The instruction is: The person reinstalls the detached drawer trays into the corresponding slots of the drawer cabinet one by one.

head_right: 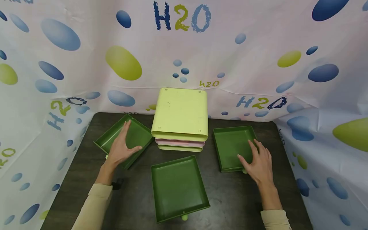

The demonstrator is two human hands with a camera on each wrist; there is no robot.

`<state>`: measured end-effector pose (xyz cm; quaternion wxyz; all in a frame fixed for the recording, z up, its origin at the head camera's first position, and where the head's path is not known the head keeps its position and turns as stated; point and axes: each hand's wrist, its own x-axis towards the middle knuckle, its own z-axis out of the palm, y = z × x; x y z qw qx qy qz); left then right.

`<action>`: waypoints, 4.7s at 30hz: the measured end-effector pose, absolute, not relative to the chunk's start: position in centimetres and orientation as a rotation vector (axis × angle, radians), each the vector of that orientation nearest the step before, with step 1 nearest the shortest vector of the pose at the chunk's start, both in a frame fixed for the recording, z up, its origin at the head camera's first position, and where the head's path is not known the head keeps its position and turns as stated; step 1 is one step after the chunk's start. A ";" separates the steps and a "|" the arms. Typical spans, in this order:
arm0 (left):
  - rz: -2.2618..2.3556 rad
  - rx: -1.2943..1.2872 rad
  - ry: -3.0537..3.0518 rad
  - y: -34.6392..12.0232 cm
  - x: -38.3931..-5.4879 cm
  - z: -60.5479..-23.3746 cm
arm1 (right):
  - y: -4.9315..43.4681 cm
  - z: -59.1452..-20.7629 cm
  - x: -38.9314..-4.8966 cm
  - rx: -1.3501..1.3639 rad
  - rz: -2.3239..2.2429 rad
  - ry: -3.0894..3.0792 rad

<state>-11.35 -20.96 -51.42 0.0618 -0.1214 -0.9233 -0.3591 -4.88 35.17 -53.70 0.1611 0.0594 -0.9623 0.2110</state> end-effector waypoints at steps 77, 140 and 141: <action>-1.782 -0.873 -2.171 -11.5 -12.8 -44.3 | 39.7 -54.9 -7.1 -0.324 0.941 -3.151; -1.746 -0.760 -2.224 -11.4 -12.6 -43.8 | 37.6 -52.1 -1.1 -0.445 1.376 -2.911; -1.759 -0.761 -2.221 -11.4 -12.6 -43.8 | 37.6 -51.9 -1.0 -0.455 1.380 -2.913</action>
